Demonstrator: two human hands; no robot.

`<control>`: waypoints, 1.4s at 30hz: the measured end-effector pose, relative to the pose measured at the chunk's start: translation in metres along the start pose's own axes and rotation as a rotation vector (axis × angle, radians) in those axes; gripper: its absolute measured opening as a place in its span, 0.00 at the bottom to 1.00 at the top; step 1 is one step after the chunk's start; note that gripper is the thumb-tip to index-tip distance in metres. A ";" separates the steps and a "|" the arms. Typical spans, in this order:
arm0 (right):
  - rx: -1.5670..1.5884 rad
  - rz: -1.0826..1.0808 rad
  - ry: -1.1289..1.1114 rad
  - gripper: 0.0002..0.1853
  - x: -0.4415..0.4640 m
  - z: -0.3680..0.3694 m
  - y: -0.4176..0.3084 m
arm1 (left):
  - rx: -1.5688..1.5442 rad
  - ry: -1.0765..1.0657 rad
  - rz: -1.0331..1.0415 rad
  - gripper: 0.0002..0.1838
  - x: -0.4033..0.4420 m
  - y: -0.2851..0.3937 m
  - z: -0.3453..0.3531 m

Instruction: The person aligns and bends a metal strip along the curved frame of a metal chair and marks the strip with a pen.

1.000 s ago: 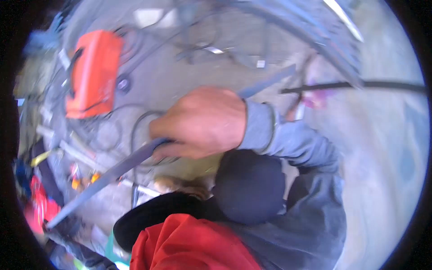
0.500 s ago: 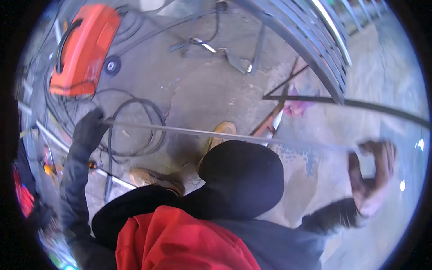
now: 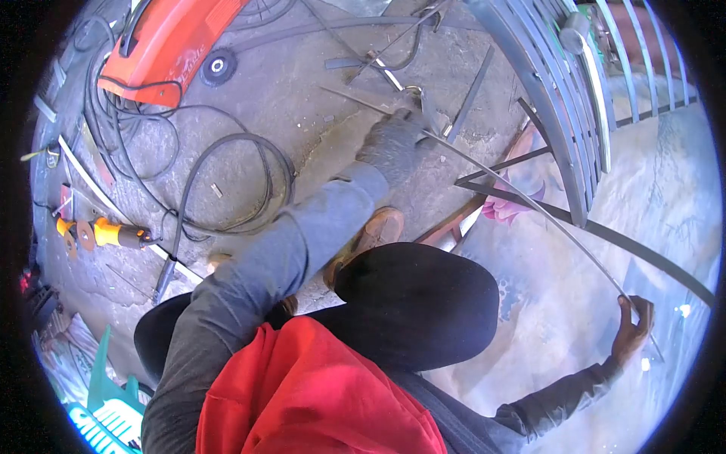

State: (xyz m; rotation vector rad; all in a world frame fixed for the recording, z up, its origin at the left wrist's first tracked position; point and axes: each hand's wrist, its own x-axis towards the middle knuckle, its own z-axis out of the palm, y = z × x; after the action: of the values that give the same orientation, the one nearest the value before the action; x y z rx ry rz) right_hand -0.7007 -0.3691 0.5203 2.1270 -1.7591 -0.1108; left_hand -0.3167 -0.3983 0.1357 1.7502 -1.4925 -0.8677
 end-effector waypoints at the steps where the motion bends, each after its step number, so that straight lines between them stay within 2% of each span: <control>1: 0.014 0.022 0.004 0.09 -0.001 0.006 0.002 | -0.070 0.009 0.012 0.15 0.000 0.002 0.004; 5: -0.068 0.086 -0.003 0.11 0.002 0.017 0.014 | -0.262 0.022 0.097 0.15 0.008 0.006 0.029; 12: -0.201 0.043 0.029 0.13 0.011 0.004 0.040 | -0.317 -0.009 0.137 0.14 0.025 0.025 0.030; 20: -0.249 0.084 -0.009 0.17 0.023 0.007 0.059 | -0.236 0.018 0.187 0.15 0.021 0.023 0.025; 26: -0.192 0.119 -0.015 0.20 0.028 0.015 0.053 | -0.233 0.007 0.132 0.15 0.028 0.014 0.024; 36: -0.156 0.184 -0.039 0.21 0.031 0.029 0.058 | -0.239 0.031 0.206 0.13 0.033 0.004 0.033; 39: -0.164 0.173 -0.042 0.22 0.032 0.032 0.061 | -0.279 0.031 0.200 0.13 0.032 0.000 0.037; 41: -0.135 0.173 -0.026 0.22 0.033 0.034 0.061 | -0.542 0.130 0.141 0.14 0.028 -0.003 0.039; 42: -0.135 0.176 -0.024 0.22 0.034 0.034 0.061 | -0.541 0.128 0.145 0.14 0.024 -0.006 0.044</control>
State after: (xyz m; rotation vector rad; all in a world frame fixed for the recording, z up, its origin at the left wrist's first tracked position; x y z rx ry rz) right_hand -0.7599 -0.4187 0.5151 1.8760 -1.8882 -0.2023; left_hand -0.3468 -0.4240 0.1046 1.2587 -1.1466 -0.9552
